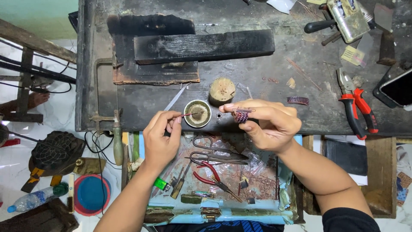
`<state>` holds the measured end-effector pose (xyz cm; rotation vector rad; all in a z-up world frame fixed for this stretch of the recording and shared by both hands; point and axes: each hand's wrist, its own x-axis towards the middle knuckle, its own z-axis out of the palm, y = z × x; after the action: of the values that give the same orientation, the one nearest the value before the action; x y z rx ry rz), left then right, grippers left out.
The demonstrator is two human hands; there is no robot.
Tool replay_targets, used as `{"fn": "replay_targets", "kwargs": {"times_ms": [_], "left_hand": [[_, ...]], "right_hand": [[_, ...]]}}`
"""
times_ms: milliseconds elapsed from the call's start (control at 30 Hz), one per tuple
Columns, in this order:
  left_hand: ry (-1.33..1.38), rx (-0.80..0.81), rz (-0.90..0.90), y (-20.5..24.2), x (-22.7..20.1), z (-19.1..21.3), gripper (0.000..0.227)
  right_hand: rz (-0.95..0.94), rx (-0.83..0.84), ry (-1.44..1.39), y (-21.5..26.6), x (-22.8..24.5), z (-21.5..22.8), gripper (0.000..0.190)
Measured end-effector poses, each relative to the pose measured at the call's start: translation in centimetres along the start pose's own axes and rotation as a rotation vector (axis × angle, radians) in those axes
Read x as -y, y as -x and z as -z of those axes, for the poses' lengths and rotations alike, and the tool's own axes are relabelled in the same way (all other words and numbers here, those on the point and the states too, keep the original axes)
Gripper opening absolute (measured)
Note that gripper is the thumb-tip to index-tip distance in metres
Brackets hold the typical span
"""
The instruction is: Adjusting and repairing a metal mesh structure for jewelry using hands and small tools at a workbench.
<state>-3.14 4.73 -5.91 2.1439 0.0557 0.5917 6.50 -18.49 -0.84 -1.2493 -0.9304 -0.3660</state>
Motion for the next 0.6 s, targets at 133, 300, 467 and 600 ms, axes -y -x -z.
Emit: {"fn": "replay_targets", "kwargs": {"times_ms": [133,300,467,600], "left_hand": [[0.004,-0.003,-0.002,-0.07,-0.19,0.01,0.008],[-0.004,0.004,-0.016,-0.05,-0.12,-0.02,0.008],[-0.005,0.006,-0.013,-0.01,-0.01,-0.06,0.009],[-0.003,0.001,-0.002,0.08,0.12,-0.13,0.008]], "right_hand": [[0.009,-0.004,0.001,-0.02,0.04,-0.05,0.022],[0.009,0.005,0.004,0.15,0.04,0.05,0.022],[-0.001,0.016,0.004,-0.11,0.32,-0.09,0.022],[-0.001,0.026,0.012,0.14,0.04,0.06,0.022]]}}
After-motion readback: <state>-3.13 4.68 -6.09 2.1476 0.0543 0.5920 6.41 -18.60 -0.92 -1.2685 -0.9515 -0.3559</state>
